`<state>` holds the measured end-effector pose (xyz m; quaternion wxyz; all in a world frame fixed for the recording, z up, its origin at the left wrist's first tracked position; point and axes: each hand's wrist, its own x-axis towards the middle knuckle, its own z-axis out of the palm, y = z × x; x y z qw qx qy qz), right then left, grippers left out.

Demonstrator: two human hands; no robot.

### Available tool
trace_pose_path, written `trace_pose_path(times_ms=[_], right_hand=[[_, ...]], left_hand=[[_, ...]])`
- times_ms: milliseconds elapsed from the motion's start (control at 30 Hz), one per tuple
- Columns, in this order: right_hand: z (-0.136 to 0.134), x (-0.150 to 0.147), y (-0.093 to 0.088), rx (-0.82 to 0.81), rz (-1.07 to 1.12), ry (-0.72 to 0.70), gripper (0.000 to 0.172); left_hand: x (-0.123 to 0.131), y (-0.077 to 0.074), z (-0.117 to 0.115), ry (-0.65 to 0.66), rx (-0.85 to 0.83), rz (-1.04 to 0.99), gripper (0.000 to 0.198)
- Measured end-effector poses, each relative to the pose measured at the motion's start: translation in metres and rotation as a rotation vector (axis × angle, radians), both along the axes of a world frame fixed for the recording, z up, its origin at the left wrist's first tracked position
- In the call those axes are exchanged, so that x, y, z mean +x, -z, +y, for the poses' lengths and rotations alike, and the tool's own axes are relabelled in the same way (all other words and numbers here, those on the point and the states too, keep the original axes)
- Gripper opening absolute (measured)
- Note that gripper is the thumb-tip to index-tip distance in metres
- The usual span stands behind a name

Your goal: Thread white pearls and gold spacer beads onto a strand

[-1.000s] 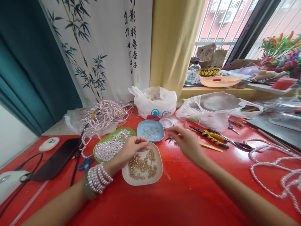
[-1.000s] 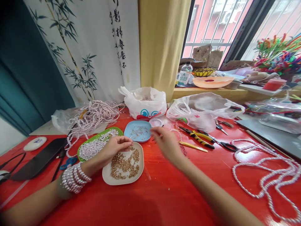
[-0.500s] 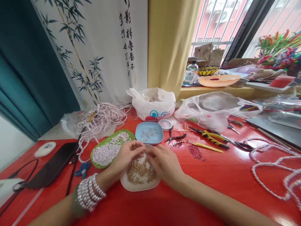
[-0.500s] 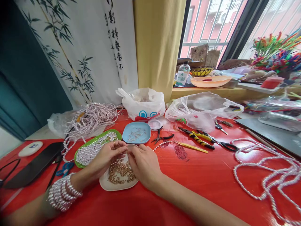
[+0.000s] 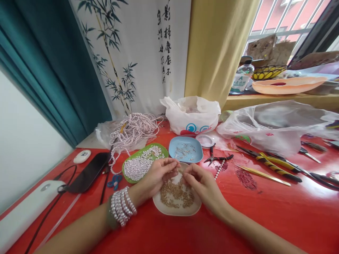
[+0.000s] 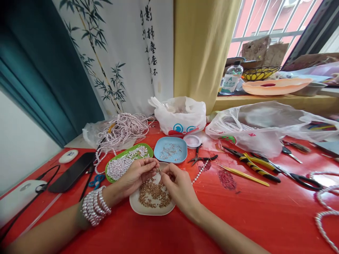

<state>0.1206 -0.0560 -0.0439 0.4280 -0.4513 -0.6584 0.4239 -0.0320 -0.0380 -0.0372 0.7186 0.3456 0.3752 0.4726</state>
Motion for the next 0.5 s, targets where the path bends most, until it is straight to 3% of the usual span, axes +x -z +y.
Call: trace_pose_path(times_ms=[100, 500], right_hand=[[-0.0007, 0.0012, 0.0, 0.01, -0.03, -0.005, 0.015], [-0.0007, 0.0029, -0.0003, 0.007, -0.072, -0.056, 0.014]], left_hand=[[0.0, -0.0004, 0.0011, -0.029, -0.038, -0.024, 0.003], [0.0008, -0.007, 0.0006, -0.096, -0.059, -0.029, 0.011]])
